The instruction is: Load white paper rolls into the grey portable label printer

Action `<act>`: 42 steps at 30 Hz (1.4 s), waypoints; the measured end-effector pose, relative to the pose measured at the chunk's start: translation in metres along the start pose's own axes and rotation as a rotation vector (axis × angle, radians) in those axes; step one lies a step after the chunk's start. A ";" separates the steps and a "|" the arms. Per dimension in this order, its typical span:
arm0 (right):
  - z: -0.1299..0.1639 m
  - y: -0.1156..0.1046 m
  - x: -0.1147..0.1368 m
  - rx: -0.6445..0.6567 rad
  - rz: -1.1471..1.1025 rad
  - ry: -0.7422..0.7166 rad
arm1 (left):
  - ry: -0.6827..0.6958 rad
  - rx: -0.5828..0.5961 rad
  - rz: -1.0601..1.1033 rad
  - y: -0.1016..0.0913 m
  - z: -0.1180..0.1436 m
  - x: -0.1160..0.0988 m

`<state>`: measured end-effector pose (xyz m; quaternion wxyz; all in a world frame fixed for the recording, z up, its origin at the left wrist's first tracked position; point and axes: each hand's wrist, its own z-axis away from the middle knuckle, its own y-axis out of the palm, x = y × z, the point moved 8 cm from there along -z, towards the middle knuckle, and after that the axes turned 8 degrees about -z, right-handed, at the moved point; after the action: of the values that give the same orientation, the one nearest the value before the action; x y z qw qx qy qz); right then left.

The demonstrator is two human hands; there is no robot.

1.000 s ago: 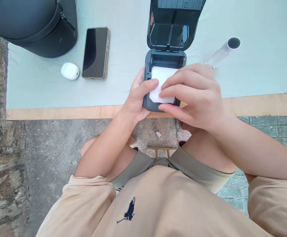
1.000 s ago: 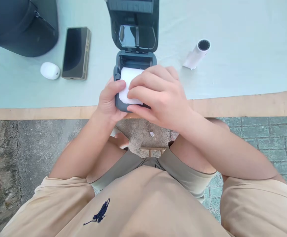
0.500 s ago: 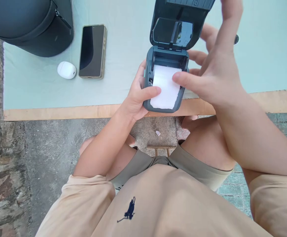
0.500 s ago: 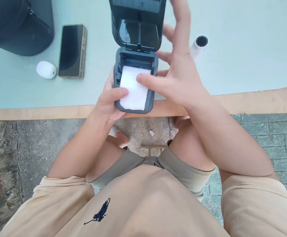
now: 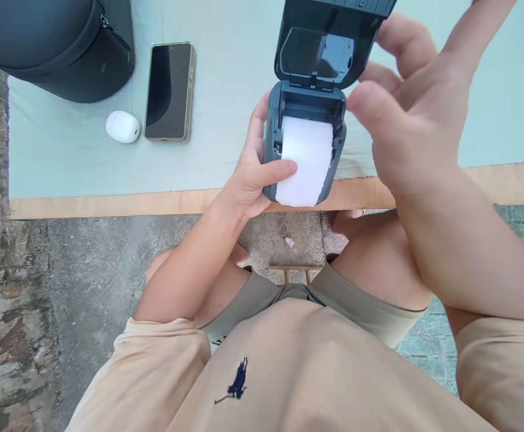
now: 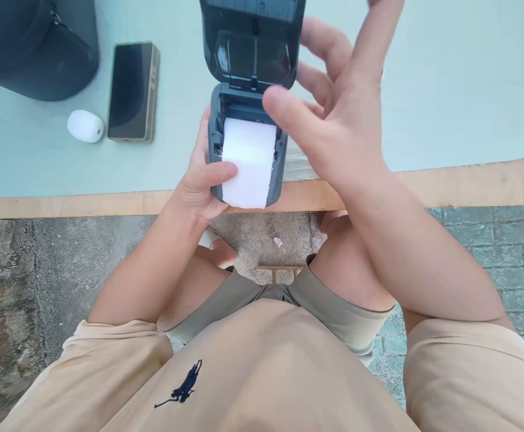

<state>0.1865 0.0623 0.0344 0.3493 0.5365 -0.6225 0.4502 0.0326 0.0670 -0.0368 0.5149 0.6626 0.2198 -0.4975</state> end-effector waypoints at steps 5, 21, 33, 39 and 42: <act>0.002 -0.005 0.011 -0.068 0.136 -0.237 | -0.063 0.016 -0.090 -0.004 0.000 0.003; 0.012 0.007 -0.010 0.206 0.035 -0.185 | -0.076 0.029 0.005 -0.001 0.001 0.002; 0.014 0.024 -0.025 0.313 -0.095 -0.045 | -0.042 0.036 0.052 -0.001 0.000 0.003; 0.014 0.021 -0.027 0.322 -0.048 -0.067 | -0.063 0.039 0.060 0.000 0.002 0.002; 0.015 0.021 -0.024 0.353 -0.011 -0.101 | -0.088 0.077 0.093 0.005 0.002 0.003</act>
<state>0.1706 0.0575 0.0036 0.2204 0.6150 -0.5474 0.5231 0.0366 0.0632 -0.0370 0.5204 0.6691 0.1467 -0.5099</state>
